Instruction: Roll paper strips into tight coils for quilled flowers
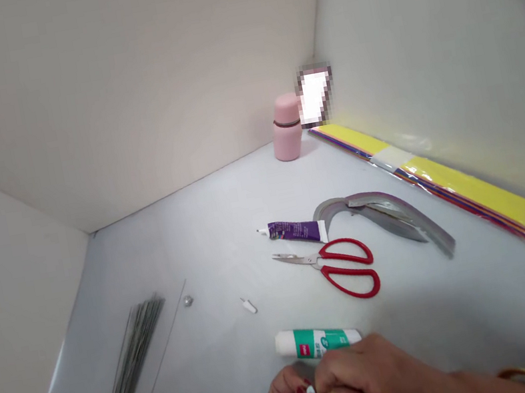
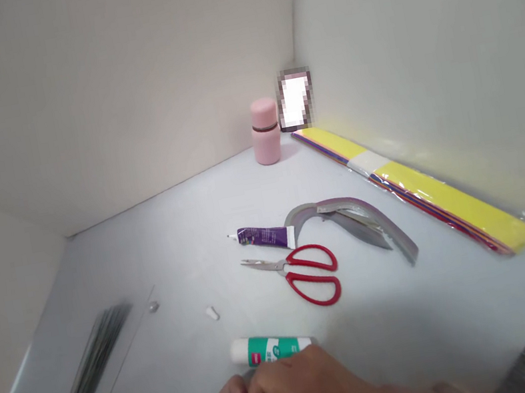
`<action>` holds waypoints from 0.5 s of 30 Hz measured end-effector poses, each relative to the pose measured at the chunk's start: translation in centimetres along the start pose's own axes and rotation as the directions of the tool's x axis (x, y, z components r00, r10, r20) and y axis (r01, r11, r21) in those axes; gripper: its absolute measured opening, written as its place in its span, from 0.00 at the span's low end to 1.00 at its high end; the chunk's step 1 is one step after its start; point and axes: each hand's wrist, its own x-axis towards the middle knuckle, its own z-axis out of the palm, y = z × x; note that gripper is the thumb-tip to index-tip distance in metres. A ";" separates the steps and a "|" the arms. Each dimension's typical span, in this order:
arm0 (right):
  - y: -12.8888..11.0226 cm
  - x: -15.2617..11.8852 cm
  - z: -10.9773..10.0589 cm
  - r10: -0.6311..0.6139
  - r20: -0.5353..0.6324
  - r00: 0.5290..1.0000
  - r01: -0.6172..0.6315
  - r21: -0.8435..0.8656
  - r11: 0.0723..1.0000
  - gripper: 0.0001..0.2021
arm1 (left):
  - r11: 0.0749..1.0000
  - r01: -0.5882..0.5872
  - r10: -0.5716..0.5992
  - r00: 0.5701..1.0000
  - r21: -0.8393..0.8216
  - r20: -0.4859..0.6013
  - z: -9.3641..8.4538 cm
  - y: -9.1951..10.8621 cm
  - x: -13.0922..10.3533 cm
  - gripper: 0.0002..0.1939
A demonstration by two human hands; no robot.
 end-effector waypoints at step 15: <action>0.7 -0.6 1.3 -0.331 -0.278 0.902 0.226 -0.349 0.909 0.12 | 0.989 0.068 -0.062 0.997 -0.132 0.050 0.3 1.1 0.1 0.17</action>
